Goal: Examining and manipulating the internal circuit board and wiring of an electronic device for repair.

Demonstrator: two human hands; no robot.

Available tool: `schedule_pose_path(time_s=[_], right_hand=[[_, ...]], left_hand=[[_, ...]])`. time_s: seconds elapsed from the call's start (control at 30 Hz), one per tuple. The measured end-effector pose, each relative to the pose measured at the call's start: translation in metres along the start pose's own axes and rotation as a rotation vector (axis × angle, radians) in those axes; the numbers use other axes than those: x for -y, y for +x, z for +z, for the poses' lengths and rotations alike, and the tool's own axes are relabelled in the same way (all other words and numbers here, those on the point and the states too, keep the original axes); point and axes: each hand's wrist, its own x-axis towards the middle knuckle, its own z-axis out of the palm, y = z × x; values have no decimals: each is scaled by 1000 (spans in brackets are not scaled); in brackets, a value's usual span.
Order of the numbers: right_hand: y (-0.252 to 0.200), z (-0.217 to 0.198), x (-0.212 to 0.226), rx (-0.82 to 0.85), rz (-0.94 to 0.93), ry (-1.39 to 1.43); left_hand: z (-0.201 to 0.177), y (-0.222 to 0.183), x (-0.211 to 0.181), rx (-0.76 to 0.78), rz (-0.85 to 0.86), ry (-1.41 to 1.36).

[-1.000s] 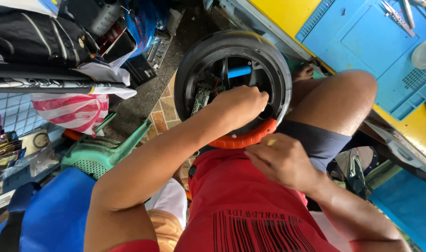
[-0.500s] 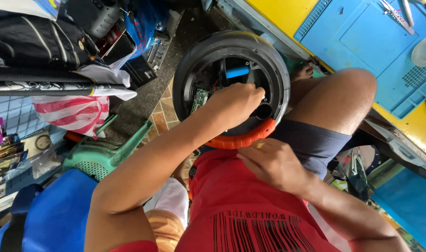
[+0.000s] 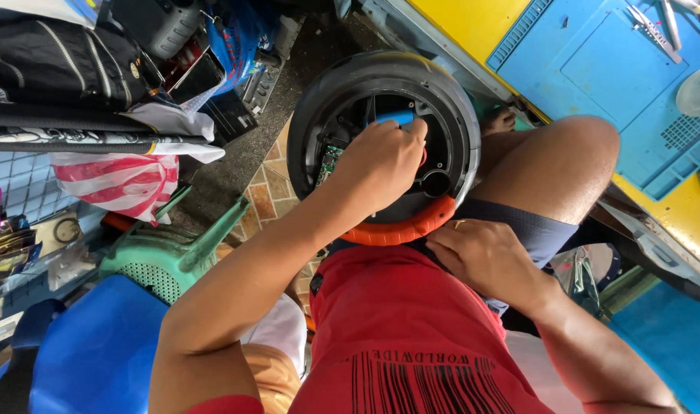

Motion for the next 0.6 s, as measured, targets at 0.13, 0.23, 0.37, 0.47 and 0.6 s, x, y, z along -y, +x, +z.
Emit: schedule_pose_path(time_s=[0.13, 0.23, 0.37, 0.47, 0.6], right_hand=[[11, 1, 29, -253, -130, 127], [19, 22, 52, -359, -165, 250], [18, 22, 54, -403, -43, 358], [0, 12, 29, -430, 60, 388], [-5, 5, 20, -495, 67, 345]], left_hand=[[0, 4, -8, -107, -10, 90], [11, 4, -10, -144, -29, 103], [30, -1, -10, -140, 40, 118], [30, -2, -11, -175, 66, 179], [22, 3, -21, -196, 59, 236]])
